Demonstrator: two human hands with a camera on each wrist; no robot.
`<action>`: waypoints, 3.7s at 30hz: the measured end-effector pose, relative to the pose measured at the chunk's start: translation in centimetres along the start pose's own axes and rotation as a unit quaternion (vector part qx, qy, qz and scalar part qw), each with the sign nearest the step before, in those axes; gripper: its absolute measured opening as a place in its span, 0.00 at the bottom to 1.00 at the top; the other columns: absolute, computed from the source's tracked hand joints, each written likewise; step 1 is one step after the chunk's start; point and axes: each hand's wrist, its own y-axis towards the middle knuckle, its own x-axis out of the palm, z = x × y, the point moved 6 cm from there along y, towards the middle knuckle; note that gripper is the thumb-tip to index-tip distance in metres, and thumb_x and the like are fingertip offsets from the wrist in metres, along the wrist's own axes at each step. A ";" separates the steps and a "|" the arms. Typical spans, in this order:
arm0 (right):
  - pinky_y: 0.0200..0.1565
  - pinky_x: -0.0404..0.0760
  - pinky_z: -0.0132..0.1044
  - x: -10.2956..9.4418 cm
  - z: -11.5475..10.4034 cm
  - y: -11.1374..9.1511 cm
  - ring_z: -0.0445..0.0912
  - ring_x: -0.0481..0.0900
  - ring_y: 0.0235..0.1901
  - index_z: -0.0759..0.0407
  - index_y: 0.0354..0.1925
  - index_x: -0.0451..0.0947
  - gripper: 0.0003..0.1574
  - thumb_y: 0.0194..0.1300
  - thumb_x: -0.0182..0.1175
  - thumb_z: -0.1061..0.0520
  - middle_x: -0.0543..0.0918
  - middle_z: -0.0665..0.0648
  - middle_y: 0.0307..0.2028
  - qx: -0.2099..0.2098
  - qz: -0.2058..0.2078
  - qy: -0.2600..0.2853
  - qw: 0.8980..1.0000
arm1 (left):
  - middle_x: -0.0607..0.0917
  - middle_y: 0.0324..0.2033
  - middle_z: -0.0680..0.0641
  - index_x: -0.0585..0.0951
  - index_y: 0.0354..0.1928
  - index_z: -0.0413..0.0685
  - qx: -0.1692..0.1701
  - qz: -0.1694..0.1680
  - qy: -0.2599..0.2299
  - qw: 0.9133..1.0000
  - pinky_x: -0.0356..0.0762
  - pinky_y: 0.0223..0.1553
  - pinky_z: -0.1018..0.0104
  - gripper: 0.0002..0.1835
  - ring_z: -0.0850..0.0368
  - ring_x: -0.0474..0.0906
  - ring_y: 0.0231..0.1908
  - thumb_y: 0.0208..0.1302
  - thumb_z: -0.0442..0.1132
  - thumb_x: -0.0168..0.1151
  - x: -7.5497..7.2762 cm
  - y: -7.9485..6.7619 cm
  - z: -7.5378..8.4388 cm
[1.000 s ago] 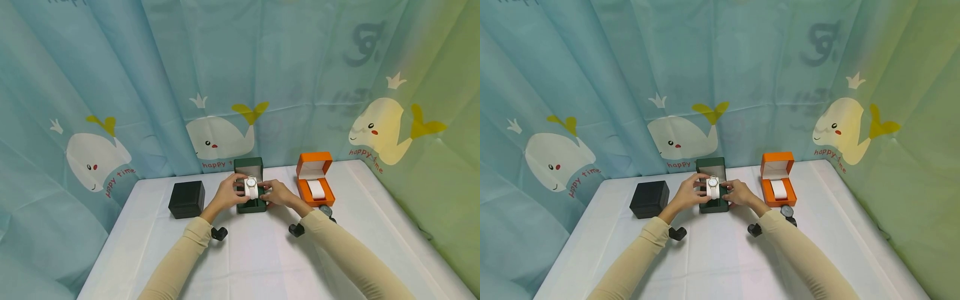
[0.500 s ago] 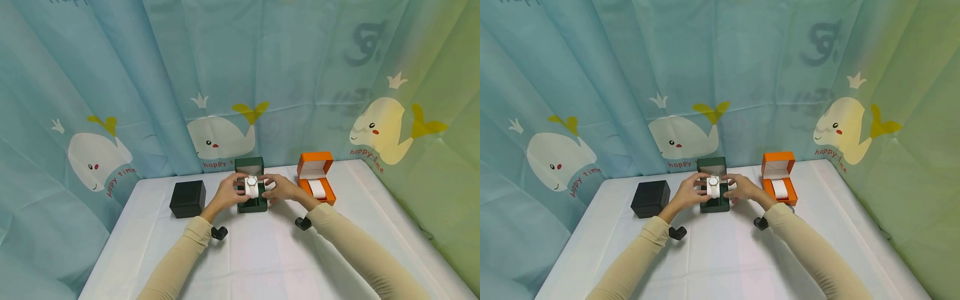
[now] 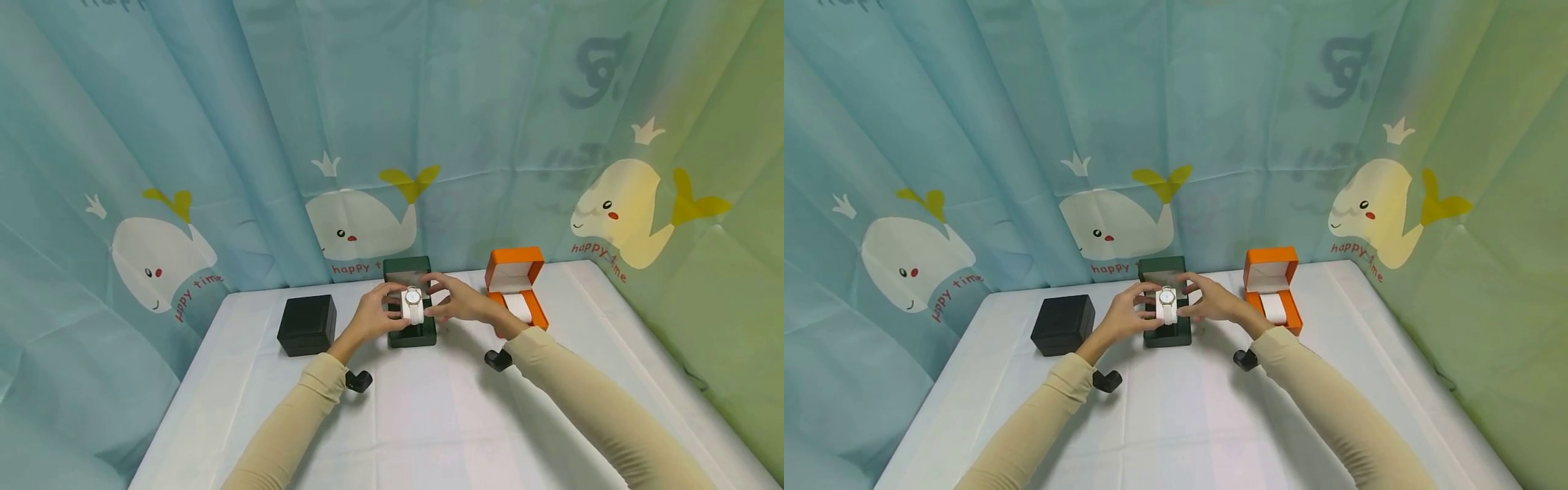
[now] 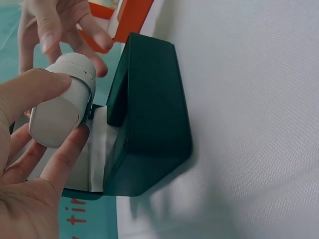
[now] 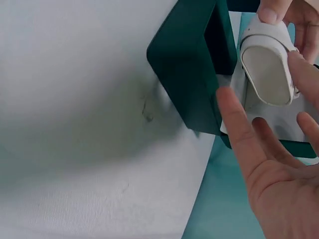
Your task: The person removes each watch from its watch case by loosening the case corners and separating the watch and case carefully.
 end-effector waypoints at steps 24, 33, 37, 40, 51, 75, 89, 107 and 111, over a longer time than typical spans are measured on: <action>0.48 0.85 0.59 1.6 0.7 0.4 0.58 0.83 0.50 0.51 0.65 0.70 0.30 0.69 0.69 0.58 0.71 0.64 0.65 -0.021 0.059 0.134 0.989 | 0.77 0.61 0.43 0.77 0.64 0.42 0.023 0.013 -0.002 1.000 0.86 0.45 0.64 0.35 0.43 0.82 0.55 0.53 0.27 0.78 0.3 0.0 0.4; 0.44 0.87 0.54 2.2 1.2 0.7 0.61 0.79 0.54 0.53 0.64 0.72 0.28 0.70 0.67 0.60 0.72 0.66 0.61 -0.034 0.076 0.180 0.980 | 0.77 0.62 0.43 0.78 0.65 0.44 0.016 0.020 -0.021 0.999 0.86 0.45 0.63 0.35 0.43 0.82 0.55 0.52 0.26 0.78 0.2 0.0 0.4; 0.44 0.87 0.54 2.4 1.3 0.9 0.61 0.79 0.54 0.53 0.64 0.73 0.27 0.69 0.67 0.61 0.71 0.66 0.62 -0.034 0.080 0.194 0.977 | 0.78 0.62 0.43 0.78 0.65 0.45 0.012 0.023 -0.023 0.999 0.86 0.45 0.63 0.36 0.43 0.82 0.55 0.52 0.27 0.79 0.2 0.0 0.4; 0.45 0.87 0.54 2.6 1.5 0.9 0.61 0.79 0.54 0.52 0.64 0.74 0.27 0.69 0.68 0.61 0.71 0.66 0.62 -0.027 0.086 0.198 0.976 | 0.78 0.62 0.43 0.78 0.65 0.45 0.010 0.024 -0.025 0.999 0.86 0.45 0.63 0.36 0.43 0.82 0.55 0.52 0.26 0.79 0.2 -0.1 0.4; 0.45 0.87 0.51 3.0 1.6 0.7 0.60 0.75 0.61 0.51 0.63 0.75 0.27 0.69 0.69 0.58 0.69 0.63 0.67 -0.021 0.100 0.194 0.976 | 0.77 0.63 0.43 0.77 0.65 0.44 0.013 0.020 -0.031 0.999 0.86 0.46 0.63 0.36 0.42 0.82 0.55 0.52 0.27 0.79 0.3 -0.1 0.1; 0.45 0.87 0.49 2.9 2.0 0.6 0.59 0.79 0.54 0.53 0.63 0.76 0.27 0.68 0.70 0.57 0.72 0.65 0.65 -0.025 0.106 0.177 0.978 | 0.77 0.64 0.43 0.77 0.65 0.45 0.021 0.021 -0.031 0.999 0.86 0.45 0.63 0.35 0.42 0.82 0.55 0.53 0.30 0.79 0.4 -0.4 0.2; 0.46 0.87 0.51 2.3 1.4 0.2 0.58 0.82 0.48 0.54 0.64 0.75 0.26 0.70 0.67 0.61 0.75 0.66 0.57 -0.027 0.072 0.188 0.979 | 0.72 0.67 0.34 0.72 0.69 0.35 0.012 -0.005 -0.046 0.999 0.85 0.49 0.58 0.37 0.31 0.77 0.60 0.56 0.24 0.74 0.5 -0.3 0.6; 0.48 0.86 0.48 2.6 1.8 0.0 0.57 0.81 0.50 0.55 0.66 0.72 0.30 0.70 0.67 0.62 0.71 0.66 0.62 -0.019 0.053 0.240 0.969 | 0.75 0.65 0.42 0.77 0.66 0.44 0.012 0.004 -0.064 0.998 0.85 0.47 0.61 0.35 0.36 0.79 0.58 0.54 0.27 0.77 0.3 -0.7 0.5; 0.48 0.87 0.48 2.6 2.0 0.1 0.57 0.82 0.49 0.55 0.65 0.72 0.29 0.69 0.67 0.62 0.71 0.65 0.63 -0.016 0.070 0.236 0.969 | 0.76 0.65 0.42 0.77 0.66 0.44 0.012 0.007 -0.059 0.998 0.86 0.46 0.61 0.35 0.35 0.79 0.58 0.54 0.27 0.77 0.3 -0.7 0.3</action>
